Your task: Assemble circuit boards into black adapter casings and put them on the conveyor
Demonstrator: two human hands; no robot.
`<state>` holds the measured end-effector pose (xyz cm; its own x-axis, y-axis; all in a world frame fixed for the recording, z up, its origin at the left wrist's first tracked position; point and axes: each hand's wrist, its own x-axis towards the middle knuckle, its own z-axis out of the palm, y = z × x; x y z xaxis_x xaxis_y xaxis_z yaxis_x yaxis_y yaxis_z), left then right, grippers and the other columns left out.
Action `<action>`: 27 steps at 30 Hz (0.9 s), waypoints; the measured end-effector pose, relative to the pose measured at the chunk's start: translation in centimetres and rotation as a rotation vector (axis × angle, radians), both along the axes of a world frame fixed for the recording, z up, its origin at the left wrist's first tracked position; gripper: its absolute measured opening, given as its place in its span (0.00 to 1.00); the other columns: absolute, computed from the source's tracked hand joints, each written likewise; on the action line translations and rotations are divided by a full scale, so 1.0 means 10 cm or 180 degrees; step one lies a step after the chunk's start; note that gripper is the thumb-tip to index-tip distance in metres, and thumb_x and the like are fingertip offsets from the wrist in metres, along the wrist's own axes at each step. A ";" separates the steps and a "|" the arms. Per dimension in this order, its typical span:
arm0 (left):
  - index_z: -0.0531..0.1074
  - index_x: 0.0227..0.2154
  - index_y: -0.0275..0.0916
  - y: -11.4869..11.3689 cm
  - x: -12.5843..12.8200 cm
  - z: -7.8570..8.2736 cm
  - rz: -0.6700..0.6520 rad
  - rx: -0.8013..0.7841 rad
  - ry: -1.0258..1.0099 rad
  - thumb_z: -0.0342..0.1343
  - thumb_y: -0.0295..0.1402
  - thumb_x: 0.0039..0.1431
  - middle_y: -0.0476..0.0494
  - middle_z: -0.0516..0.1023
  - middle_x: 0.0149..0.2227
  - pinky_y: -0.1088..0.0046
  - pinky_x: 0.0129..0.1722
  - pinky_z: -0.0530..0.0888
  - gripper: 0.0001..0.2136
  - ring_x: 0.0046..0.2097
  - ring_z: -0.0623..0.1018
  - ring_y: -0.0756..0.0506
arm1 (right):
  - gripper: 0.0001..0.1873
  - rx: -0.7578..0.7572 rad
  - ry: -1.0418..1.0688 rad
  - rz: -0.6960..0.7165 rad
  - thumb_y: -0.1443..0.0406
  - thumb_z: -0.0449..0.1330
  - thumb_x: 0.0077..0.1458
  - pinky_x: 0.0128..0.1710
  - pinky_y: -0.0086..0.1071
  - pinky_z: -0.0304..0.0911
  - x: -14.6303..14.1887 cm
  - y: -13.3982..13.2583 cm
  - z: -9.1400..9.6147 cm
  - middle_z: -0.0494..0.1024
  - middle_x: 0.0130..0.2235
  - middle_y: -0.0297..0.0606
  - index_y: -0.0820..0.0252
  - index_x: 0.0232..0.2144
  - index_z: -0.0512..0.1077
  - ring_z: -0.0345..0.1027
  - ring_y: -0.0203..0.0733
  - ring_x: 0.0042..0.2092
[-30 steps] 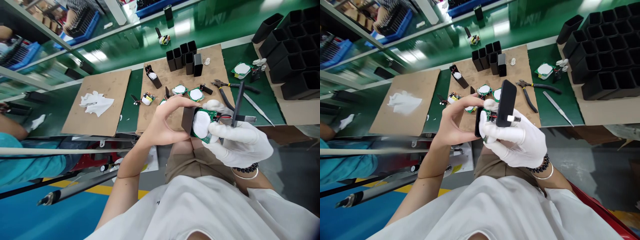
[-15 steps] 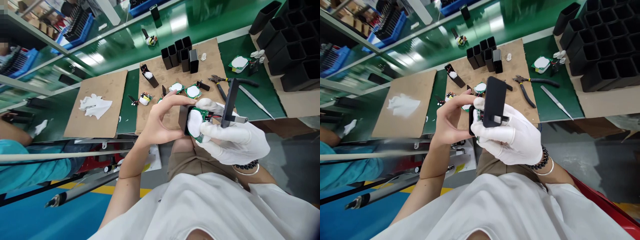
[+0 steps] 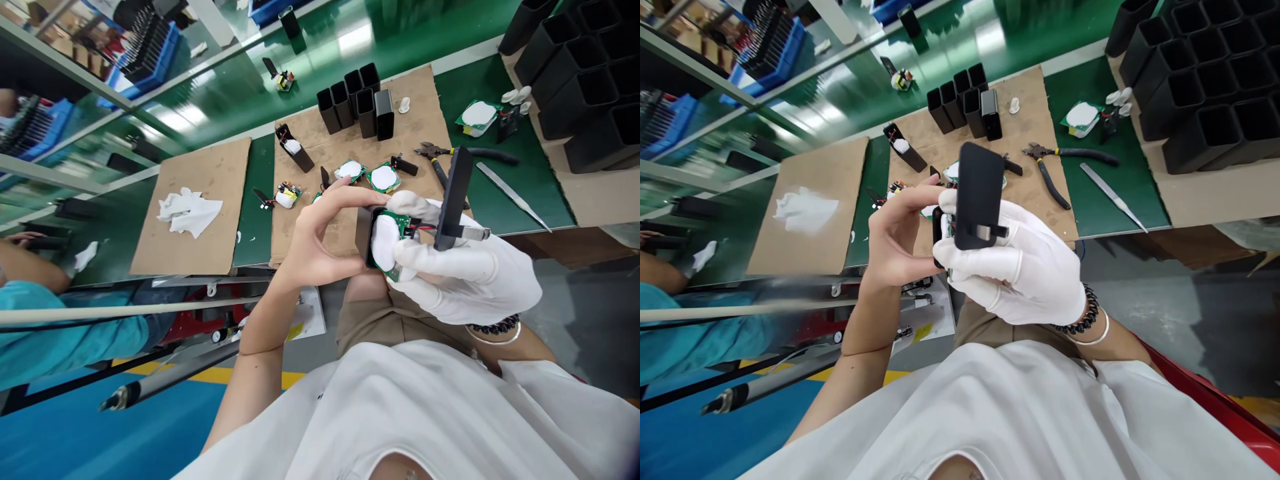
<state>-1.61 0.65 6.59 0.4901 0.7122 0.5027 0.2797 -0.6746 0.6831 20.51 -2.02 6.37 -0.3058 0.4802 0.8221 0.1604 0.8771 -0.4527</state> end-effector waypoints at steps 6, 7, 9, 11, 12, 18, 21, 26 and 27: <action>0.75 0.53 0.45 0.01 0.02 -0.03 0.0014 -0.0043 -0.0217 0.71 0.47 0.53 0.43 0.84 0.53 0.49 0.73 0.64 0.26 0.57 0.82 0.35 | 0.13 0.0129 -0.0151 -0.0137 0.72 0.63 0.62 0.59 0.43 0.78 0.01 -0.02 -0.02 0.85 0.47 0.38 0.52 0.46 0.75 0.75 0.48 0.63; 0.75 0.52 0.44 0.02 0.03 -0.03 0.0042 -0.0080 -0.0206 0.72 0.44 0.52 0.43 0.84 0.53 0.51 0.72 0.65 0.25 0.56 0.82 0.36 | 0.13 0.0039 -0.0207 -0.0212 0.73 0.63 0.61 0.60 0.43 0.77 0.01 -0.03 -0.01 0.85 0.46 0.37 0.51 0.45 0.75 0.75 0.47 0.62; 0.76 0.51 0.42 0.02 0.02 -0.05 0.0090 -0.0158 -0.0167 0.73 0.38 0.51 0.42 0.84 0.53 0.54 0.72 0.65 0.25 0.56 0.82 0.38 | 0.14 -0.0147 -0.0238 -0.0412 0.74 0.65 0.59 0.60 0.42 0.77 0.01 -0.04 -0.01 0.85 0.46 0.36 0.52 0.44 0.75 0.77 0.47 0.60; 0.76 0.51 0.41 0.03 0.01 -0.08 0.0120 -0.0243 -0.0150 0.72 0.34 0.49 0.42 0.84 0.52 0.56 0.72 0.66 0.24 0.56 0.82 0.39 | 0.15 -0.0263 -0.0220 -0.0532 0.74 0.66 0.58 0.59 0.41 0.77 0.00 -0.04 -0.03 0.85 0.45 0.36 0.53 0.45 0.76 0.79 0.46 0.57; 0.76 0.51 0.41 0.03 0.01 -0.11 0.0138 -0.0301 -0.0154 0.72 0.33 0.48 0.42 0.84 0.52 0.56 0.71 0.66 0.25 0.56 0.82 0.39 | 0.16 -0.0309 -0.0236 -0.0537 0.74 0.66 0.58 0.59 0.40 0.76 0.00 -0.03 -0.05 0.85 0.44 0.35 0.52 0.46 0.76 0.80 0.46 0.56; 0.77 0.51 0.39 0.06 0.09 -0.41 0.0395 -0.1097 -0.0461 0.77 0.34 0.42 0.39 0.82 0.53 0.61 0.58 0.77 0.30 0.55 0.81 0.38 | 0.21 -0.0959 -0.0615 -0.0186 0.67 0.68 0.60 0.64 0.44 0.72 0.08 0.06 -0.23 0.76 0.63 0.45 0.53 0.55 0.76 0.71 0.50 0.66; 0.76 0.51 0.39 0.01 0.22 -0.59 0.0686 -0.1495 -0.0678 0.77 0.35 0.43 0.38 0.82 0.53 0.59 0.60 0.77 0.30 0.56 0.81 0.37 | 0.28 -0.1507 -0.1063 -0.0301 0.61 0.71 0.56 0.65 0.46 0.70 0.11 0.12 -0.33 0.56 0.75 0.49 0.53 0.59 0.75 0.62 0.58 0.71; 0.73 0.59 0.40 0.08 0.07 -0.27 0.0365 -0.1706 0.0118 0.74 0.30 0.49 0.34 0.79 0.61 0.55 0.63 0.76 0.33 0.62 0.79 0.32 | 0.19 -0.1778 -0.1216 -0.0662 0.66 0.59 0.65 0.54 0.39 0.79 -0.05 0.20 -0.54 0.79 0.60 0.44 0.53 0.57 0.78 0.81 0.49 0.54; 0.73 0.59 0.42 0.21 -0.06 -0.09 0.0178 -0.1620 0.0238 0.74 0.32 0.50 0.35 0.79 0.61 0.56 0.62 0.77 0.32 0.62 0.79 0.33 | 0.18 -0.1672 -0.1187 -0.0739 0.66 0.58 0.65 0.52 0.38 0.79 -0.09 0.20 -0.58 0.80 0.60 0.44 0.53 0.55 0.78 0.82 0.48 0.53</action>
